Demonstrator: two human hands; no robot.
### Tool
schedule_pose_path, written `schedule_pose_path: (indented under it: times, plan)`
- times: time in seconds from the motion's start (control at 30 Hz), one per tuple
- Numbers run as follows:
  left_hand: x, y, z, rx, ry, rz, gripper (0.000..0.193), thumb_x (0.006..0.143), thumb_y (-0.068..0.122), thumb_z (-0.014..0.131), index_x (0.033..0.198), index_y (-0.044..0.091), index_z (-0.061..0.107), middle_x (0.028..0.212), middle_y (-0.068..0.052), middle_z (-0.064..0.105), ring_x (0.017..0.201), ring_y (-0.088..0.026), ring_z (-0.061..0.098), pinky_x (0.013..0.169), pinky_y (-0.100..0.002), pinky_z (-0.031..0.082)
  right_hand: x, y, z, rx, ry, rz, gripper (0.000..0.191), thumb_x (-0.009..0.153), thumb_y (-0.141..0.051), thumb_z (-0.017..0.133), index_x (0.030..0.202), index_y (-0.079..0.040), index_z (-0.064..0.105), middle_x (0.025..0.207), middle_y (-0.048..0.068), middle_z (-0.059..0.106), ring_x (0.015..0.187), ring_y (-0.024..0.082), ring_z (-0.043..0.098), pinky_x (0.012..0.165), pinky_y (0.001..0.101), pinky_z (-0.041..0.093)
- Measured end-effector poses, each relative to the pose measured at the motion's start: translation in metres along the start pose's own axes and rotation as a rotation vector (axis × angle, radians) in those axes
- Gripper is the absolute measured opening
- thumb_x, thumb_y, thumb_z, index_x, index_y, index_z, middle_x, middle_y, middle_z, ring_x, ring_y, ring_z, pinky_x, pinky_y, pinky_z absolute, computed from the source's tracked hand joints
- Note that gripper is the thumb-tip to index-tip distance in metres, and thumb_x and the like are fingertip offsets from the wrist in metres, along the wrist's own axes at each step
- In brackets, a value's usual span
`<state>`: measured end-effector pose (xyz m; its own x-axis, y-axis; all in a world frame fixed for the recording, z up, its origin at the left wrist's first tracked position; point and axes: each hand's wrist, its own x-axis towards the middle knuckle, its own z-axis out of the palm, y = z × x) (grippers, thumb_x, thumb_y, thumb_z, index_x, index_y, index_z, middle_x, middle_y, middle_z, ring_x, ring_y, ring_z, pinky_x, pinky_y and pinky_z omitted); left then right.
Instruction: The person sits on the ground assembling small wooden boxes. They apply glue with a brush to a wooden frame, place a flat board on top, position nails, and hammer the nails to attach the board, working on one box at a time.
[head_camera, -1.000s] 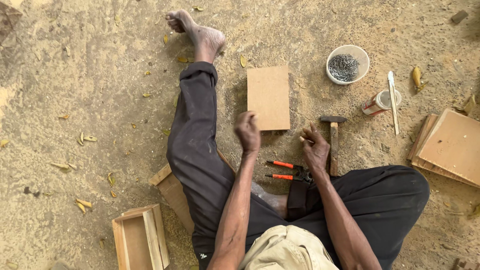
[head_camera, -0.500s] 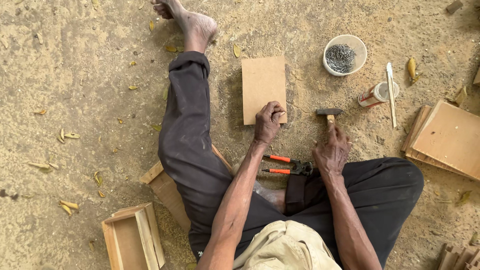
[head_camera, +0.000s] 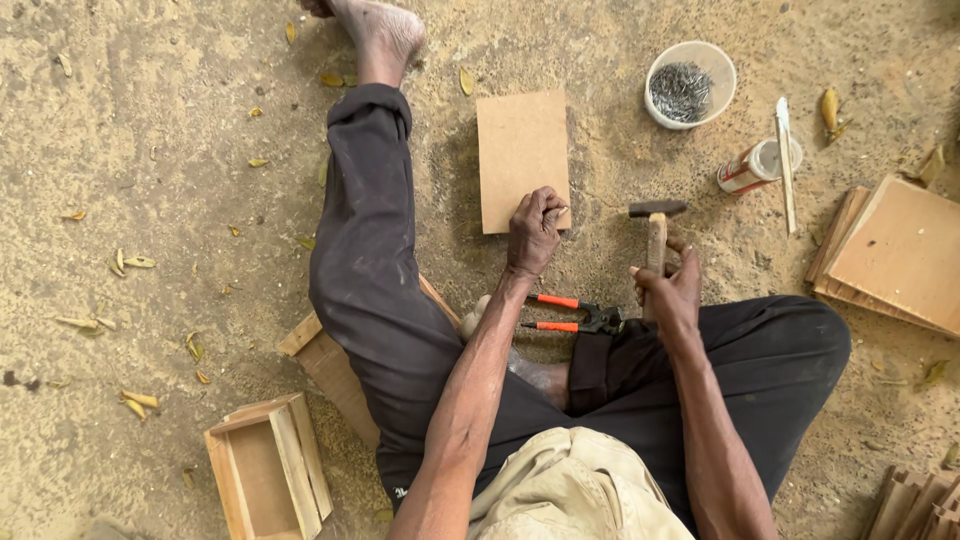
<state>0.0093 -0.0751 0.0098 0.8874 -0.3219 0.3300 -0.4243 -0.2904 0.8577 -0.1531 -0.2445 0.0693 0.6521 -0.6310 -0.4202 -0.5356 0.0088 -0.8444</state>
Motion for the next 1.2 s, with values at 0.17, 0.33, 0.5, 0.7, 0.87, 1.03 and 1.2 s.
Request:
schedule_pose_path:
  times: [0.17,0.33,0.5,0.7,0.87,1.03,1.2]
  plan:
    - [-0.001,0.0,0.001,-0.002,0.011,0.012,0.022,0.099,0.008,0.065,0.119,0.008,0.057,0.097,-0.008,0.07,0.092,-0.02,0.074,0.077,-0.03,0.065,-0.023,-0.01,0.008,-0.207,0.023,-0.424,0.074,0.09,-0.008,0.077,0.152,-0.004,0.038,0.11,0.025,0.07,0.083,0.025,0.073,0.065,0.0379,0.064]
    - [-0.002,-0.002,0.002,0.026,0.006,0.0,0.022,0.1,0.007,0.066,0.12,0.007,0.057,0.099,-0.01,0.07,0.093,-0.021,0.075,0.077,-0.031,0.066,-0.03,-0.018,0.022,-0.248,-0.051,-0.396,0.069,0.092,-0.013,0.074,0.153,-0.006,0.043,0.097,0.021,0.073,0.07,0.024,0.071,0.059,0.0404,0.066]
    - [-0.003,-0.006,0.005,0.015,0.001,-0.029,0.02,0.102,0.011,0.062,0.121,0.005,0.056,0.102,-0.011,0.071,0.095,-0.021,0.076,0.076,-0.032,0.066,-0.038,-0.019,0.027,-0.454,-0.048,-0.507,0.067,0.091,-0.01,0.074,0.151,-0.005,0.046,0.081,0.017,0.071,0.056,0.019,0.065,0.051,0.0358,0.057]
    - [-0.005,-0.006,0.005,0.02,0.015,-0.015,0.015,0.106,0.014,0.059,0.117,0.004,0.056,0.099,-0.012,0.069,0.091,-0.024,0.075,0.073,-0.036,0.064,-0.033,-0.022,0.032,-0.573,-0.079,-0.612,0.059,0.091,-0.012,0.072,0.146,-0.007,0.052,0.077,0.016,0.071,0.043,0.017,0.053,0.041,0.0348,0.048]
    - [-0.007,-0.008,0.004,0.148,0.032,0.177,0.014,0.102,0.012,0.059,0.114,0.007,0.055,0.1,-0.01,0.068,0.093,-0.027,0.072,0.076,-0.038,0.063,-0.036,-0.016,0.029,-0.644,-0.006,-0.708,0.053,0.096,-0.013,0.071,0.146,-0.008,0.053,0.08,0.014,0.072,0.046,0.015,0.051,0.04,0.0332,0.046]
    - [-0.004,-0.007,0.006,0.115,-0.016,0.026,0.02,0.099,0.0,0.066,0.115,0.0,0.054,0.101,-0.014,0.067,0.092,-0.026,0.073,0.073,-0.036,0.065,-0.035,-0.008,0.031,-0.704,0.055,-0.871,0.064,0.083,-0.012,0.069,0.146,-0.012,0.058,0.092,0.016,0.072,0.06,0.014,0.056,0.047,0.0326,0.048]
    - [-0.005,-0.003,0.001,0.175,-0.04,0.131,0.024,0.093,-0.005,0.065,0.114,-0.003,0.053,0.104,-0.018,0.067,0.096,-0.03,0.071,0.074,-0.034,0.066,-0.035,0.001,0.035,-0.681,0.07,-0.801,0.059,0.095,-0.016,0.074,0.15,-0.013,0.055,0.081,0.012,0.069,0.049,0.013,0.05,0.041,0.0308,0.045]
